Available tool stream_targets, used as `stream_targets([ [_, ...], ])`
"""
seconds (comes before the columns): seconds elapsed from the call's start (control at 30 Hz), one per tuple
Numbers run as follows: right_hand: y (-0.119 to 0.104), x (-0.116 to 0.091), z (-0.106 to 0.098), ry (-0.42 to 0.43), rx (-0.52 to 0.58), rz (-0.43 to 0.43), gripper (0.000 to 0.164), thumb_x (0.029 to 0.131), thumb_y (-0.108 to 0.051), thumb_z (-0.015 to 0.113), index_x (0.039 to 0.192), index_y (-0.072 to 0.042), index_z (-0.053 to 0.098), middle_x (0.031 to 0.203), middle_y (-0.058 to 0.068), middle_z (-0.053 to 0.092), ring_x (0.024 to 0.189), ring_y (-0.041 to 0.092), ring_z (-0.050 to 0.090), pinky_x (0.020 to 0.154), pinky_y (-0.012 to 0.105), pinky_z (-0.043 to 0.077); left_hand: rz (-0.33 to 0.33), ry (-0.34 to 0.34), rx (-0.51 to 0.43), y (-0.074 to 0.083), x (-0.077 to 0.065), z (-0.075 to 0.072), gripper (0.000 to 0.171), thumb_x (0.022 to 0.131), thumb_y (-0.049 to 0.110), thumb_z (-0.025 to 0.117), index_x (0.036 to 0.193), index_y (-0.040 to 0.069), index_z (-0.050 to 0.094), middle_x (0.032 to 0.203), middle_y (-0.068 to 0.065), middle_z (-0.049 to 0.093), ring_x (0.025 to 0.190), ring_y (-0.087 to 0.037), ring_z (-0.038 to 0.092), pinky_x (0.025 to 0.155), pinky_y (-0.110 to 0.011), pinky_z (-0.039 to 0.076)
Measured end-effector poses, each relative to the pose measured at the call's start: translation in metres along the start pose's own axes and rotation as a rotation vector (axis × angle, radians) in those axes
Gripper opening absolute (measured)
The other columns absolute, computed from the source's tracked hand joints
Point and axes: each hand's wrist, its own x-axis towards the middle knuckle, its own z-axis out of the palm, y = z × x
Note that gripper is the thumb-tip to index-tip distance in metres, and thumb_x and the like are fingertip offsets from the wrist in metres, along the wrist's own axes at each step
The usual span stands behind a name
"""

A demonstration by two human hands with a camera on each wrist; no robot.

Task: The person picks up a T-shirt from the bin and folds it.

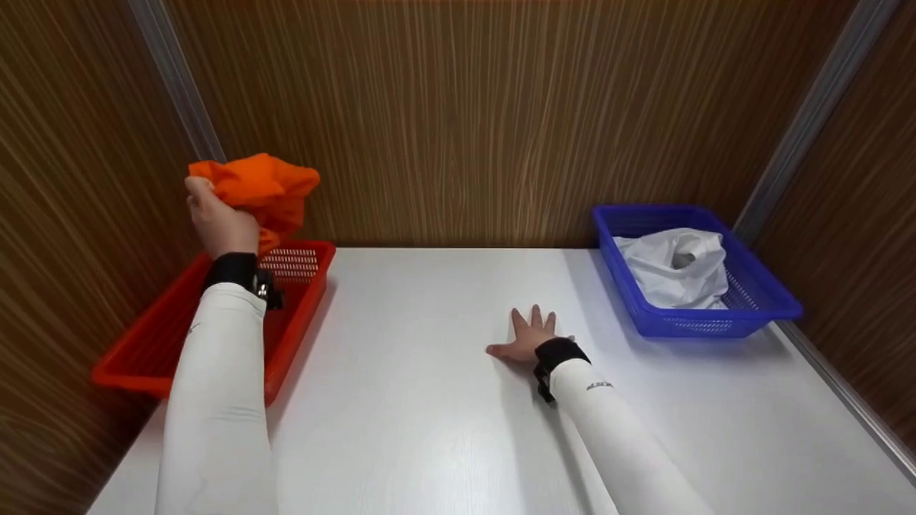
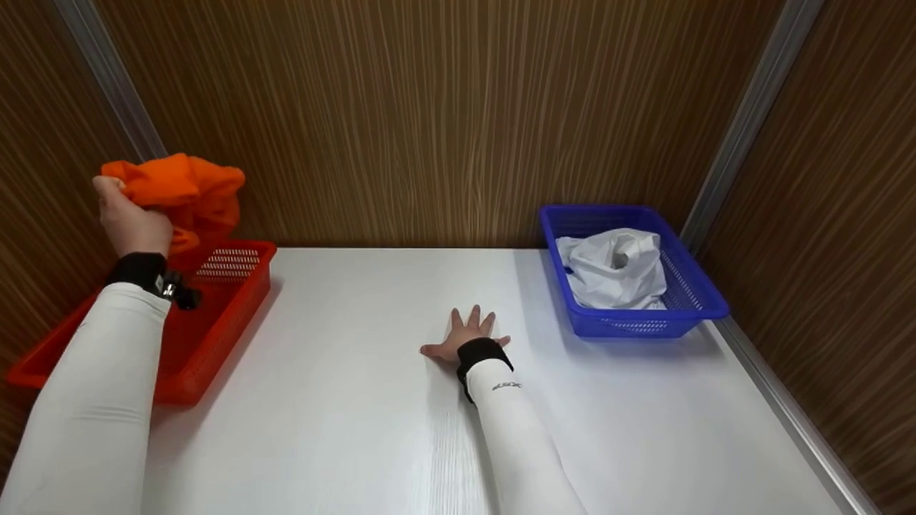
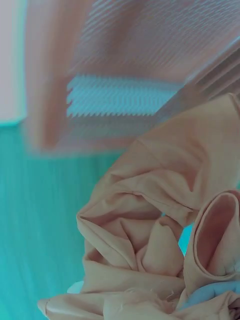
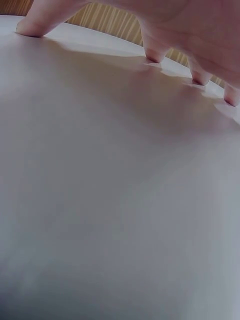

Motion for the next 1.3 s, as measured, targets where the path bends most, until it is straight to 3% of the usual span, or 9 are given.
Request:
stream_targets([
  [0.27,-0.002,0.001,0.001,-0.006,-0.010,0.003,0.105,0.089,-0.070,0.063,0.167,-0.020,0.012,0.172,0.022,-0.007,0.157,0.051,-0.011,0.109,0.088,0.005,0.203,-0.007,-0.419,0.054,-0.020,0.028,0.045,0.081,-0.015,0.052,0.098,0.022,0.032,0.094,0.003,0.036,0.094,-0.013,0.044,0.082,-0.025,0.035],
  [0.5,-0.004,0.003,0.002,-0.012,-0.017,0.007,0.105,0.089,-0.070,0.062,0.167,-0.021,0.013,0.172,0.022,-0.007,0.157,0.050,-0.010,0.110,0.087,0.007,0.197,-0.115,-0.957,0.092,-0.048,0.052,0.037,0.097,-0.015,0.046,0.091,0.017,0.029,0.086,0.002,0.036,0.083,-0.012,0.043,0.076,-0.027,0.034],
  [0.6,-0.005,0.006,0.003,-0.015,-0.022,0.008,0.105,0.088,-0.071,0.062,0.167,-0.021,0.012,0.172,0.022,-0.007,0.157,0.050,-0.011,0.110,0.087,0.007,0.213,-0.150,-1.089,0.096,-0.063,0.062,0.037,0.096,-0.017,0.047,0.092,0.015,0.030,0.086,0.000,0.036,0.083,-0.014,0.044,0.077,-0.028,0.035],
  [0.7,-0.004,0.009,0.003,-0.018,-0.025,0.006,0.106,0.087,-0.072,0.062,0.167,-0.022,0.012,0.172,0.022,-0.007,0.157,0.051,-0.011,0.109,0.087,0.007,0.259,-0.155,-1.051,0.093,-0.083,0.074,0.042,0.085,-0.023,0.050,0.093,0.014,0.033,0.088,0.000,0.040,0.086,-0.013,0.047,0.080,-0.027,0.038],
  [0.83,-0.001,0.014,0.003,-0.028,-0.009,-0.004,0.108,0.087,-0.074,0.060,0.167,-0.021,0.011,0.172,0.022,-0.009,0.157,0.051,-0.013,0.108,0.088,0.005,0.176,-0.205,-1.161,0.083,-0.116,0.093,0.038,0.087,-0.022,0.048,0.090,0.014,0.036,0.088,0.001,0.044,0.087,-0.013,0.050,0.081,-0.027,0.040],
  [0.93,0.002,0.017,0.004,-0.015,0.024,-0.013,0.109,0.087,-0.079,0.055,0.167,-0.019,0.011,0.172,0.022,-0.008,0.157,0.050,-0.012,0.109,0.088,0.002,0.016,-0.266,-1.296,0.071,-0.142,0.105,0.026,0.104,-0.003,0.039,0.089,0.017,0.036,0.086,0.003,0.044,0.086,-0.013,0.050,0.079,-0.028,0.039],
  [1.1,-0.007,0.009,0.009,0.141,0.308,-0.128,0.098,0.092,-0.070,0.056,0.165,-0.013,0.022,0.172,0.023,0.012,0.159,0.045,0.005,0.119,0.077,0.006,-0.067,-0.282,-1.168,0.041,-0.184,0.125,0.025,0.105,0.001,0.043,0.092,0.020,0.034,0.090,0.003,0.046,0.090,-0.012,0.051,0.080,-0.026,0.041],
  [1.2,-0.022,-0.006,0.014,0.170,0.645,-0.302,0.082,0.099,-0.057,0.058,0.161,-0.010,0.033,0.167,0.021,0.030,0.157,0.040,0.022,0.125,0.065,0.018,-0.016,-0.267,-0.900,0.023,-0.211,0.134,0.031,0.097,-0.007,0.054,0.096,0.016,0.033,0.097,-0.001,0.050,0.095,-0.015,0.054,0.083,-0.027,0.043],
  [1.3,-0.031,-0.024,0.019,0.037,1.001,-0.445,0.076,0.104,-0.055,0.049,0.160,-0.007,0.031,0.164,0.021,0.036,0.154,0.039,0.031,0.123,0.065,0.025,0.009,-0.352,-0.600,0.012,-0.238,0.136,0.032,0.094,-0.005,0.057,0.100,0.013,0.032,0.103,-0.009,0.054,0.098,-0.023,0.057,0.084,-0.032,0.043],
])
